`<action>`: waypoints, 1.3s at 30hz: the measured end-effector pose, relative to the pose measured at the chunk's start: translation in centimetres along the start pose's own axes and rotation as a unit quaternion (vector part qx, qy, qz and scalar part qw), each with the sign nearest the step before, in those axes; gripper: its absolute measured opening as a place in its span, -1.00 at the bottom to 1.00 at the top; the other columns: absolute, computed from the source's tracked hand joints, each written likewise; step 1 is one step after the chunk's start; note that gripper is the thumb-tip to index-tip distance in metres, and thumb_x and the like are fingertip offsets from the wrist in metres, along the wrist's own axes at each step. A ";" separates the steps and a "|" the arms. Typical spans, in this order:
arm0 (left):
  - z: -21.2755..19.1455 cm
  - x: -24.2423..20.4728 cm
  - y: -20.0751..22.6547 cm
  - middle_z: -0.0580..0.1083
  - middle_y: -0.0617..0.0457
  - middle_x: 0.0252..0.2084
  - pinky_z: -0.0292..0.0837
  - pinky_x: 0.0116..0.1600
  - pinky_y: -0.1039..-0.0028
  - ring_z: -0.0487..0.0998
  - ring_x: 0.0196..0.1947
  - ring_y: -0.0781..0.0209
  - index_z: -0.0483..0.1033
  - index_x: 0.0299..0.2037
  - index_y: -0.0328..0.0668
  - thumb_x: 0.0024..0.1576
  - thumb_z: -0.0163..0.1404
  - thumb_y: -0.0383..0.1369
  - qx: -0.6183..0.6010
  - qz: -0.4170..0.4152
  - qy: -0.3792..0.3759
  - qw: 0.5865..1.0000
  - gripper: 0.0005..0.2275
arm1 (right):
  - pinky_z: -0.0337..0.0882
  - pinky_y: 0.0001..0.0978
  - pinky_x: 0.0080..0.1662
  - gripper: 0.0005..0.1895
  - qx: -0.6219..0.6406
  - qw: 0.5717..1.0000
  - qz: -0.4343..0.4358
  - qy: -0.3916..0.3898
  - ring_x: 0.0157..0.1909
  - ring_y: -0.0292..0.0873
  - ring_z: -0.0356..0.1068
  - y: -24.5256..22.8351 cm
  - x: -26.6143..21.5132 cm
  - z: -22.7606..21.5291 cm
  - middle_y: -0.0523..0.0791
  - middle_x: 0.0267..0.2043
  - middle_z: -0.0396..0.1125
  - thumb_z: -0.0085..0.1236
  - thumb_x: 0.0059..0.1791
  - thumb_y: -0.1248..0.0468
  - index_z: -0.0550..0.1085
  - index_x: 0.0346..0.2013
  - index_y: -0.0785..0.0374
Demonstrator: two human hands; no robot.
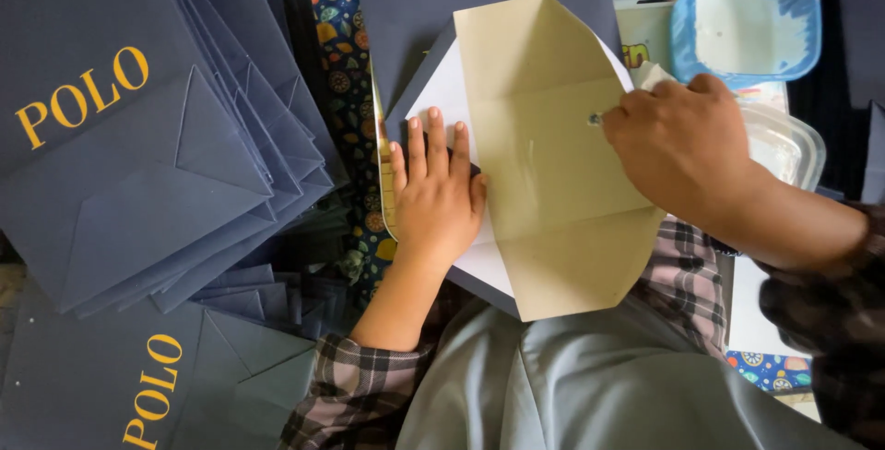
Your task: The person assembles a branded paper envelope by applying glue to the inner flaps and folding the sides to form the pocket. They press the glued edges to secure the shape and wipe the exterior surface with a cloth.
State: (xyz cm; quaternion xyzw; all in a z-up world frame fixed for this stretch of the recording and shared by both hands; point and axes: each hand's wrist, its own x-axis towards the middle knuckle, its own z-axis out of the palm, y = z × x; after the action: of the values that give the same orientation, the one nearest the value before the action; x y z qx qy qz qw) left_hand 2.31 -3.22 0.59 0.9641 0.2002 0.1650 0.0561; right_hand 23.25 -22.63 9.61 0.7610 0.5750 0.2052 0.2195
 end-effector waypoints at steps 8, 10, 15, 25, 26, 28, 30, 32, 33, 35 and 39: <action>-0.8 0.2 0.1 0.03 -0.22 0.55 -0.06 0.51 -0.13 0.03 0.53 -0.29 0.22 0.47 -0.11 0.24 -0.06 -0.06 0.040 -0.006 -0.030 0.999 -0.40 | 0.42 -0.23 -0.33 -0.78 0.088 0.984 -0.045 -0.148 -0.30 -0.15 0.50 0.7 -2.8 -4.0 -0.33 -0.44 0.38 0.09 -0.10 0.32 0.46 -0.58 -0.12; -0.5 0.1 0.2 0.02 -0.22 0.56 -0.06 0.51 -0.13 0.02 0.53 -0.29 0.21 0.48 -0.11 0.24 -0.07 -0.06 0.039 -0.004 -0.035 0.999 -0.39 | 0.46 -0.24 -0.33 -0.79 0.070 0.987 -0.043 -0.135 -0.30 -0.14 0.51 1.0 -2.3 -3.5 -0.33 -0.44 0.38 0.13 -0.15 0.35 0.48 -0.57 -0.12; 0.0 0.0 0.1 0.03 -0.21 0.56 -0.14 0.53 -0.14 -0.02 0.55 -0.24 0.28 0.45 -0.10 0.24 -0.09 -0.06 0.007 -0.012 -0.008 1.000 -0.42 | 0.11 -0.43 -0.37 -0.78 -0.008 0.998 0.021 0.050 -0.48 -0.23 0.31 1.7 0.7 -0.4 -0.31 -0.52 0.23 0.15 -0.26 0.35 0.37 -0.61 -0.11; -0.8 0.2 0.3 0.08 -0.23 0.54 -0.06 0.51 -0.11 0.06 0.53 -0.25 0.26 0.45 -0.12 0.25 -0.08 -0.05 0.040 0.002 -0.008 0.999 -0.41 | 0.38 -0.23 -0.34 -0.81 0.064 0.992 -0.055 -0.096 -0.38 -0.14 0.45 0.3 -3.7 -2.5 -0.31 -0.49 0.32 0.09 -0.17 0.35 0.42 -0.58 -0.09; -0.8 0.1 0.3 0.07 -0.23 0.54 -0.05 0.51 -0.12 0.05 0.54 -0.25 0.25 0.46 -0.13 0.25 -0.09 -0.06 0.040 0.002 -0.015 0.999 -0.42 | 0.35 -0.26 -0.33 -0.74 0.066 0.992 -0.057 -0.088 -0.36 -0.16 0.43 0.3 -4.3 -2.4 -0.33 -0.51 0.30 0.10 -0.06 0.28 0.40 -0.62 -0.13; -0.8 0.3 0.3 0.05 -0.23 0.54 -0.04 0.50 -0.14 0.03 0.54 -0.26 0.24 0.46 -0.13 0.26 -0.09 -0.07 0.040 0.003 -0.021 0.999 -0.42 | 0.32 -0.29 -0.32 -0.63 0.068 0.993 -0.058 -0.079 -0.35 -0.19 0.42 0.8 -4.5 -2.6 -0.34 -0.52 0.28 0.12 0.05 0.21 0.38 -0.66 -0.18; -0.6 0.2 0.2 0.04 -0.24 0.55 -0.06 0.51 -0.15 0.03 0.54 -0.27 0.23 0.46 -0.13 0.26 -0.09 -0.05 0.037 0.000 -0.021 0.999 -0.41 | 0.30 -0.32 -0.35 -0.69 0.032 0.993 -0.058 -0.098 -0.33 -0.20 0.44 1.6 -3.8 -3.1 -0.36 -0.52 0.28 0.10 -0.12 0.34 0.35 -0.65 -0.18; -0.3 0.2 0.2 0.05 -0.23 0.55 -0.06 0.51 -0.15 0.02 0.54 -0.26 0.25 0.46 -0.13 0.24 -0.07 -0.07 0.029 -0.003 -0.012 0.999 -0.41 | 0.18 -0.39 -0.37 -0.69 0.023 0.998 -0.021 -0.048 -0.43 -0.26 0.29 2.2 -2.6 -2.3 -0.34 -0.57 0.18 0.09 -0.21 0.39 0.30 -0.68 -0.16; -0.2 0.1 0.2 0.05 -0.22 0.55 -0.06 0.51 -0.16 0.02 0.55 -0.25 0.27 0.45 -0.13 0.23 -0.05 -0.09 0.019 -0.005 -0.006 1.000 -0.42 | 0.07 -0.47 -0.39 -0.68 0.014 1.000 0.017 -0.001 -0.53 -0.31 0.13 2.4 -2.1 -2.0 -0.33 -0.62 0.09 0.07 -0.30 0.43 0.26 -0.70 -0.14; -0.1 0.0 0.2 0.04 -0.21 0.55 -0.09 0.52 -0.15 0.01 0.55 -0.23 0.28 0.45 -0.12 0.22 -0.05 -0.09 0.021 -0.007 -0.008 1.000 -0.42 | 0.10 -0.44 -0.36 -0.72 0.007 0.999 0.028 0.019 -0.50 -0.28 0.21 2.1 -1.1 -1.1 -0.34 -0.57 0.15 0.10 -0.26 0.38 0.29 -0.67 -0.13; -0.1 0.0 0.3 0.03 -0.20 0.56 -0.11 0.53 -0.14 0.00 0.55 -0.22 0.27 0.45 -0.11 0.22 -0.08 -0.09 0.017 -0.011 -0.012 1.000 -0.41 | 0.10 -0.40 -0.33 -0.76 -0.004 0.999 0.031 0.027 -0.47 -0.23 0.24 0.8 -0.7 0.4 -0.34 -0.53 0.17 0.09 -0.33 0.36 0.28 -0.64 -0.10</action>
State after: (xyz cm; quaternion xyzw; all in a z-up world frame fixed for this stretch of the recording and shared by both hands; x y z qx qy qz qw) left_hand 2.42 -3.47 0.70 0.9646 0.2128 0.1490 0.0445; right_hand 23.95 -23.58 9.68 0.7718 0.5558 0.2350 0.2004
